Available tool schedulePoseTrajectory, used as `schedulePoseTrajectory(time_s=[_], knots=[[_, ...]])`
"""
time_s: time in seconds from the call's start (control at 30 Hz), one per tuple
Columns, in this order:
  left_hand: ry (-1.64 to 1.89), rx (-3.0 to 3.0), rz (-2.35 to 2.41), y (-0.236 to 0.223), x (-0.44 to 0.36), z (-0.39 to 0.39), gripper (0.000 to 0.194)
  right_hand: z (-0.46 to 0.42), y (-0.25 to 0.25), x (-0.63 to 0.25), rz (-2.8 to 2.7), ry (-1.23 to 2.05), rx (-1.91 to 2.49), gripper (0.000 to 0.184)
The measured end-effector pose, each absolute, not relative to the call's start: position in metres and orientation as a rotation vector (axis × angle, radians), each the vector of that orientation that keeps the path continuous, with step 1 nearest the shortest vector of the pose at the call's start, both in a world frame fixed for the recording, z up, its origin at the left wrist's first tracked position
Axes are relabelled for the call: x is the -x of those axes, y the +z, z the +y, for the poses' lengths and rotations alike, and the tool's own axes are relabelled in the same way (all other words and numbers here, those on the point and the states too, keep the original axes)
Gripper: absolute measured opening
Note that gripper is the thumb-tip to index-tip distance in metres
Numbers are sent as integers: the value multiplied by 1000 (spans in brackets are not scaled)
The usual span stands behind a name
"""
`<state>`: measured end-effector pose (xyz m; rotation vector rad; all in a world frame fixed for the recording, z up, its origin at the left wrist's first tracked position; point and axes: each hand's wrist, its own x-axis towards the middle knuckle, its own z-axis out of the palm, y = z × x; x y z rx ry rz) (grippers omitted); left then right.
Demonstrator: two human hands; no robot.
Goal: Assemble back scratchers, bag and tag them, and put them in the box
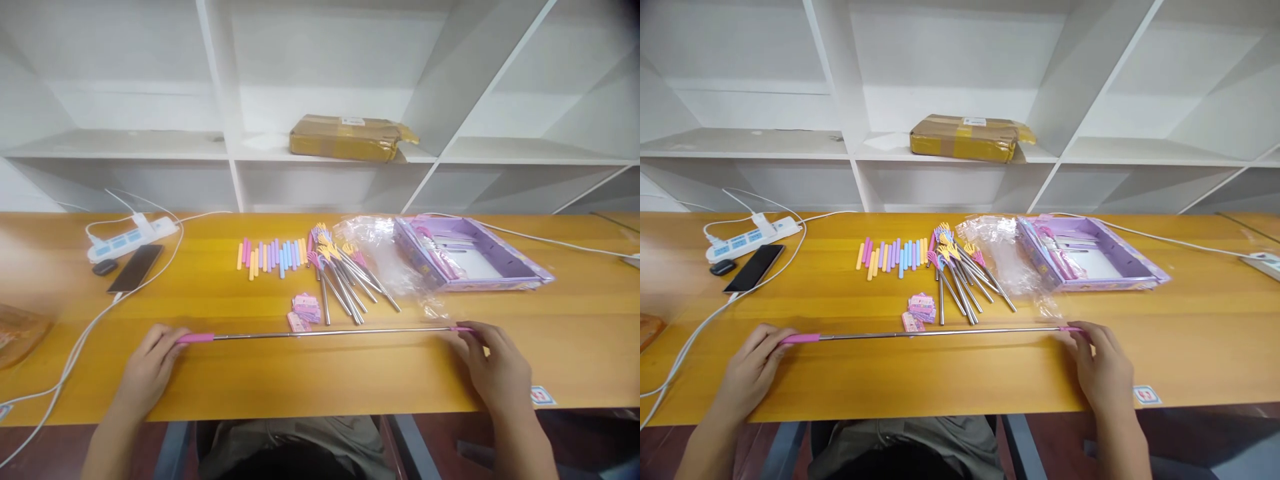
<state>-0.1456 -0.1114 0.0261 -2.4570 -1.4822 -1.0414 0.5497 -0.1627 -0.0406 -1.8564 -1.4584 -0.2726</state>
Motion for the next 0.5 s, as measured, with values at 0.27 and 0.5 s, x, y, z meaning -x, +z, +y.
schedulePoseTrajectory(time_s=[0.27,0.5], knots=[[-1005,2655,-1084,43,34,-133,29,-164,-16,-394,-2031,-271,1308,22],[-784,2643,-1169,30,-23,-149,18,-153,-13,-301,-2138,-154,1228,29]])
